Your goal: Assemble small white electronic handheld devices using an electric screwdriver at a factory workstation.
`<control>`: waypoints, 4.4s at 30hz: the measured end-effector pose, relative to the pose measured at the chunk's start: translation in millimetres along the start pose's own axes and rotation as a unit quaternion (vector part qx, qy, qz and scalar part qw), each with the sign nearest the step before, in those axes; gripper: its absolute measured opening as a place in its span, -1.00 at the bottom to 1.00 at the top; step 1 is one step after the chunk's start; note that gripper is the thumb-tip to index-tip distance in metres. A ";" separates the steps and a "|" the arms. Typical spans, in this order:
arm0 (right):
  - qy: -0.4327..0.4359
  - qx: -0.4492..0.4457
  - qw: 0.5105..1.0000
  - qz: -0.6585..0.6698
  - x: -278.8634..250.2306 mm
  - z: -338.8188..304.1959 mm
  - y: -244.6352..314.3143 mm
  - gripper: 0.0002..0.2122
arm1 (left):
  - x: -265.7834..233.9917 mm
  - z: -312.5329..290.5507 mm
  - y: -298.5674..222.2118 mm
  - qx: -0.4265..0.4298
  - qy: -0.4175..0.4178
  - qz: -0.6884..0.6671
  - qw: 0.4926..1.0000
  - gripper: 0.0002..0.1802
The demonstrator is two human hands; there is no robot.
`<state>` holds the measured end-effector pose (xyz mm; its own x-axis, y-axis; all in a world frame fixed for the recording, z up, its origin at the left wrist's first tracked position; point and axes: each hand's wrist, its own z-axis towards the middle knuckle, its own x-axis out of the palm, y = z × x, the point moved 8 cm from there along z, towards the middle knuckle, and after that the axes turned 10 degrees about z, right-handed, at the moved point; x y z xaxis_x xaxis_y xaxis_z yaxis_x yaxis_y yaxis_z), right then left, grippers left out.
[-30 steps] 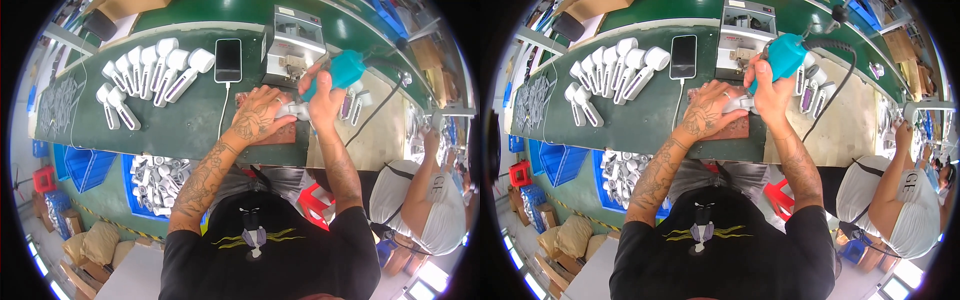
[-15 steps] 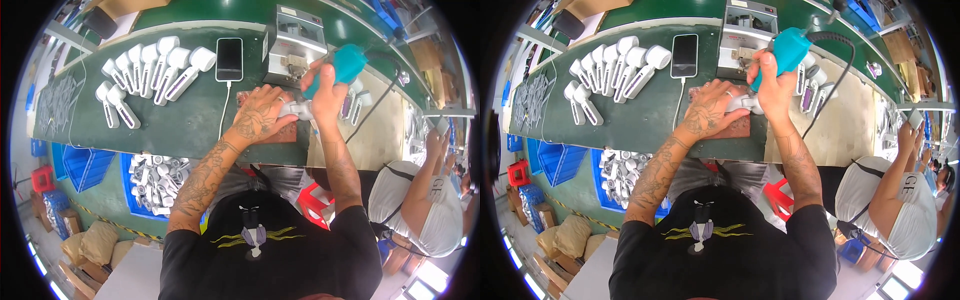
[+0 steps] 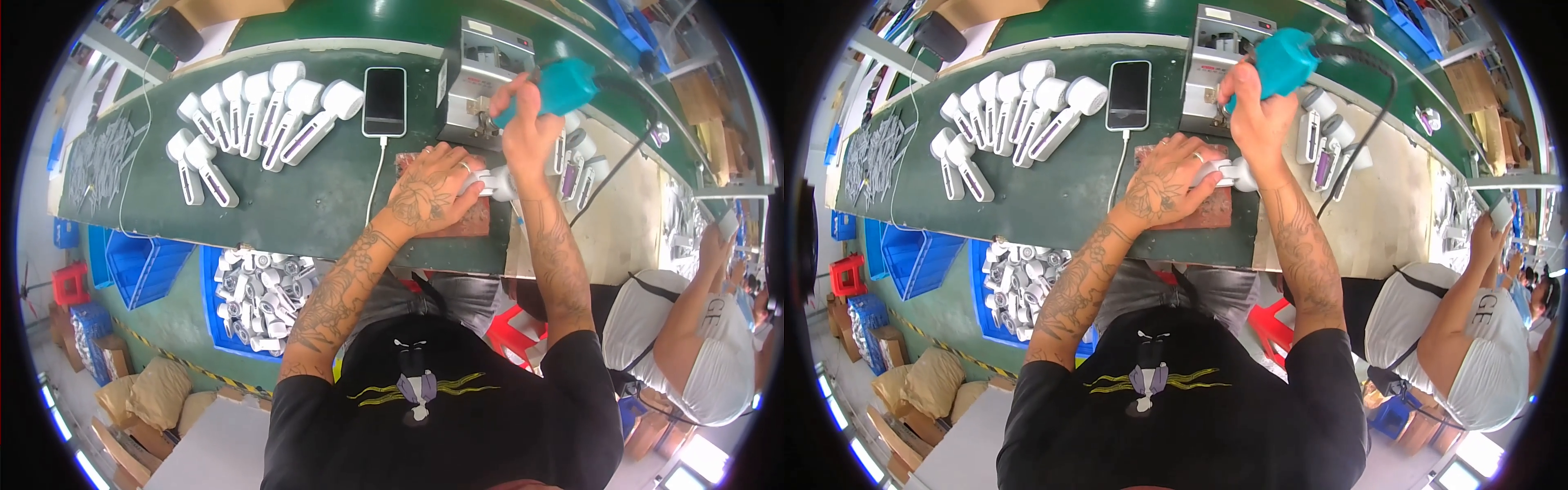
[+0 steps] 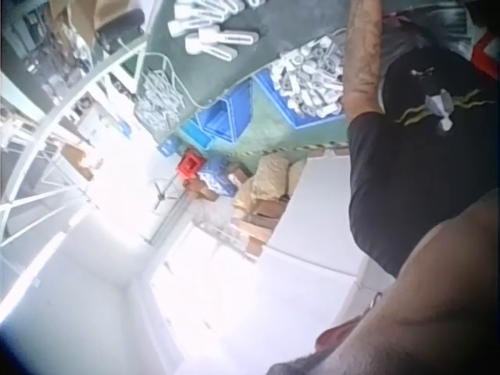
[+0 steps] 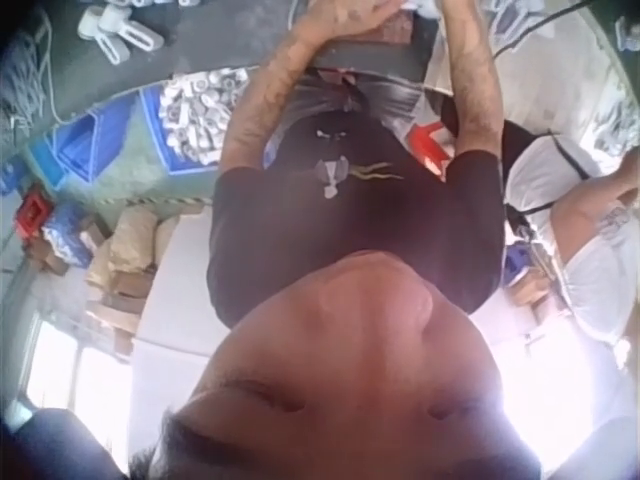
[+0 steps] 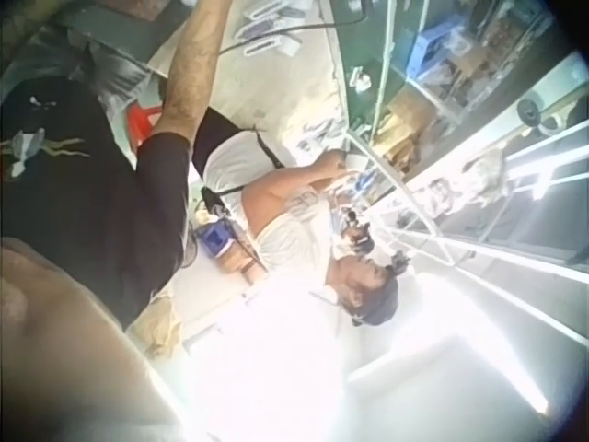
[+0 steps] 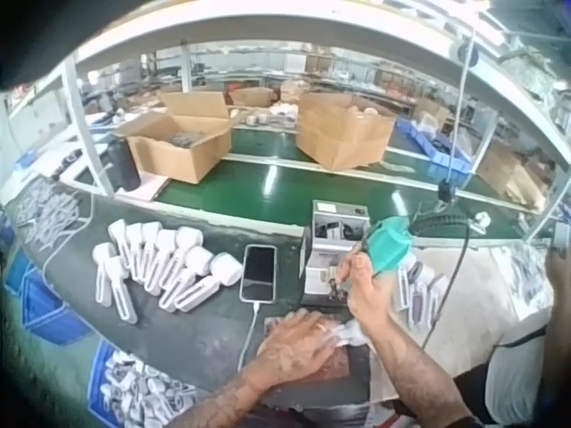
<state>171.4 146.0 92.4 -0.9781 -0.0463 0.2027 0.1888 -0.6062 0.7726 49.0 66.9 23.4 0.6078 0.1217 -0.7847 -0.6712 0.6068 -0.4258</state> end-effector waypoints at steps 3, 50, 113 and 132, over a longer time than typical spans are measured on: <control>-0.014 0.058 0.998 -0.030 4.1 -2.7 6.3 -0.68 | -3.4 0.6 1.0 -0.013 0.034 -0.014 0.999 -0.65; -0.125 0.135 0.981 0.070 -77.7 -162.8 105.2 -0.31 | -211.3 -210.4 150.0 -0.315 -0.476 0.094 0.816 -0.61; -0.146 0.148 0.978 0.013 -131.3 -188.2 120.9 -0.29 | 10.4 46.4 -89.4 -0.071 -0.045 -0.082 0.993 -0.61; -0.106 0.184 0.977 0.004 -60.5 -130.0 94.0 -0.23 | -14.5 -21.4 -28.4 -0.012 -0.054 -0.018 0.998 -0.71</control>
<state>237.0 -11.4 74.5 -0.9437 0.1389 0.3004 0.2540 -0.2781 0.9264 50.2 31.1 37.2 0.6728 0.1862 -0.7160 -0.6580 0.5930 -0.4641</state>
